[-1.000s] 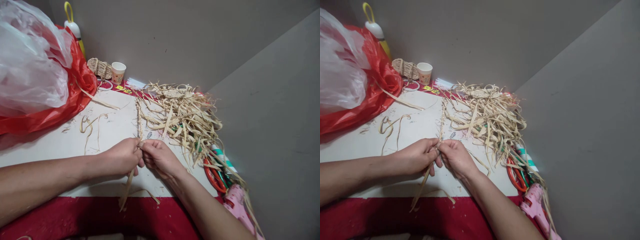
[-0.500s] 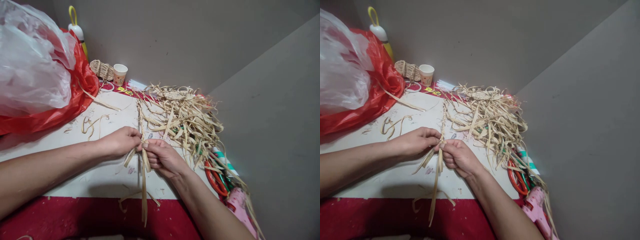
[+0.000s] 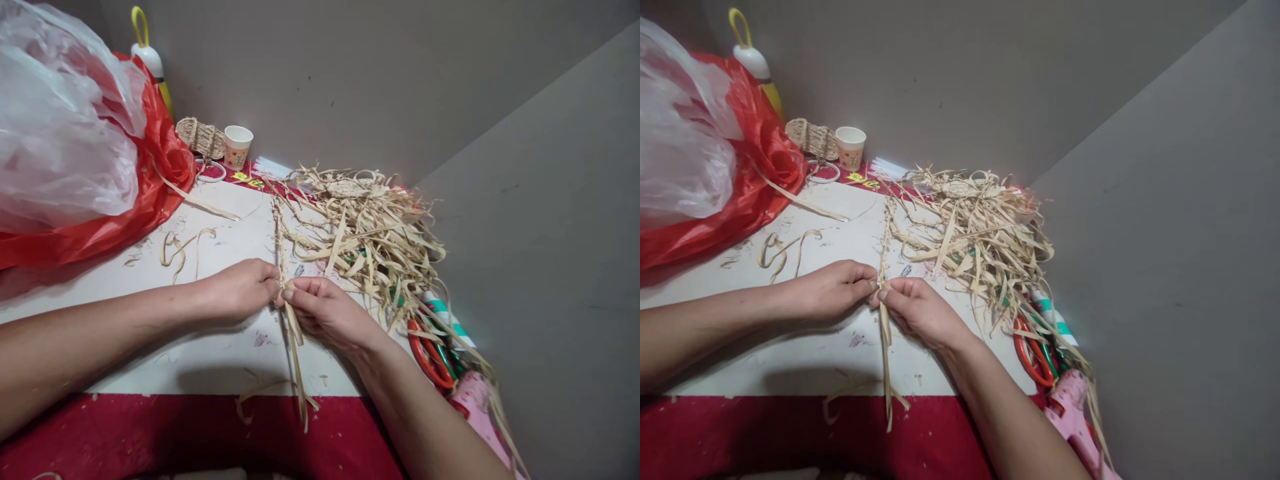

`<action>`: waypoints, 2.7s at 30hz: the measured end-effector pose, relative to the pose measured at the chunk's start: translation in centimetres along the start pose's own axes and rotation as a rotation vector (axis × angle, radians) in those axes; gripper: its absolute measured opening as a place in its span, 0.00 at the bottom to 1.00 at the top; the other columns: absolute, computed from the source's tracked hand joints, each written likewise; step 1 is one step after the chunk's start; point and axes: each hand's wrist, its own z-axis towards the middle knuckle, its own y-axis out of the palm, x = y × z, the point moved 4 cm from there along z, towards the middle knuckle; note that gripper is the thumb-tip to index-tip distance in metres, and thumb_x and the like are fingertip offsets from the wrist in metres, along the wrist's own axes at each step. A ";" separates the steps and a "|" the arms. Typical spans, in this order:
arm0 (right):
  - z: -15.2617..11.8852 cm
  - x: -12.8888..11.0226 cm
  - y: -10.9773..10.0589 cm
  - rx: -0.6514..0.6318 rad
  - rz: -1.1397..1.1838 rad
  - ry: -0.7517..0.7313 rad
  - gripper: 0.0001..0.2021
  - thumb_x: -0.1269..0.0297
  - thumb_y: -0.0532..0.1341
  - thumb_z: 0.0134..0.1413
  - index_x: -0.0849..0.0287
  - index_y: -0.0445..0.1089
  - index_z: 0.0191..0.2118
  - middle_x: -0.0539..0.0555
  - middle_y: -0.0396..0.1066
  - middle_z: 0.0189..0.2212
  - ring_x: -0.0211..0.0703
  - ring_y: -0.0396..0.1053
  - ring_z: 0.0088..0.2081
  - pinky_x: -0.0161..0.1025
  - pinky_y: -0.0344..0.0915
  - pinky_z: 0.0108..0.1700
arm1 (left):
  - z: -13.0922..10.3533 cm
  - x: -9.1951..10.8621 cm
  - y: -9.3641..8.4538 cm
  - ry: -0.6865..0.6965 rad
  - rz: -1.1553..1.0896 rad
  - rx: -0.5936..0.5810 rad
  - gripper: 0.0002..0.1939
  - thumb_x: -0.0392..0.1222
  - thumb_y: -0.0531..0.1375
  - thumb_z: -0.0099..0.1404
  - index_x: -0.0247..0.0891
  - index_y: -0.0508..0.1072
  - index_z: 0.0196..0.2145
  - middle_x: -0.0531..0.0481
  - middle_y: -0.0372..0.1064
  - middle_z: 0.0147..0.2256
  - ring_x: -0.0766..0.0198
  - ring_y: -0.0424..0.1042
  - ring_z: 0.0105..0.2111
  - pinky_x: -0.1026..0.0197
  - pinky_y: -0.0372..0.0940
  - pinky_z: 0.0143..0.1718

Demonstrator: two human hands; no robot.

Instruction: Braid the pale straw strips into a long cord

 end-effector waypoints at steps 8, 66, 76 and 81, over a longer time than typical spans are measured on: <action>-0.4 -0.9 0.3 0.133 -0.517 -0.186 0.12 0.61 0.55 0.57 0.61 0.67 0.27 0.47 0.55 0.19 0.32 0.50 0.22 0.30 0.49 0.23 | 0.3 -0.6 1.0 -0.134 -0.262 -0.035 0.09 0.41 0.52 0.54 0.36 0.64 0.20 0.58 0.51 0.15 0.73 0.46 0.16 0.66 0.42 0.19; 0.3 0.5 0.3 0.151 -0.001 0.024 0.16 0.59 0.58 0.50 0.61 0.61 0.16 0.42 0.49 0.07 0.27 0.41 0.10 0.30 0.35 0.13 | -1.8 1.0 1.5 -0.188 -0.066 -0.226 0.15 0.44 0.46 0.62 0.35 0.67 0.26 0.53 0.61 0.15 0.68 0.58 0.13 0.66 0.53 0.15; 0.0 0.5 1.3 0.063 0.156 0.027 0.18 0.59 0.59 0.49 0.61 0.56 0.15 0.43 0.52 0.08 0.24 0.42 0.09 0.27 0.35 0.13 | -2.2 -0.8 3.9 -0.175 -0.230 -0.100 0.12 0.40 0.47 0.59 0.35 0.64 0.38 0.50 0.69 0.25 0.69 0.63 0.14 0.68 0.57 0.13; 0.1 0.5 1.5 0.057 0.182 0.033 0.20 0.57 0.62 0.46 0.61 0.55 0.14 0.42 0.51 0.07 0.25 0.46 0.09 0.27 0.36 0.12 | -2.1 0.3 3.5 -0.193 -0.230 -0.171 0.12 0.41 0.50 0.56 0.33 0.68 0.36 0.49 0.69 0.23 0.68 0.64 0.13 0.68 0.55 0.12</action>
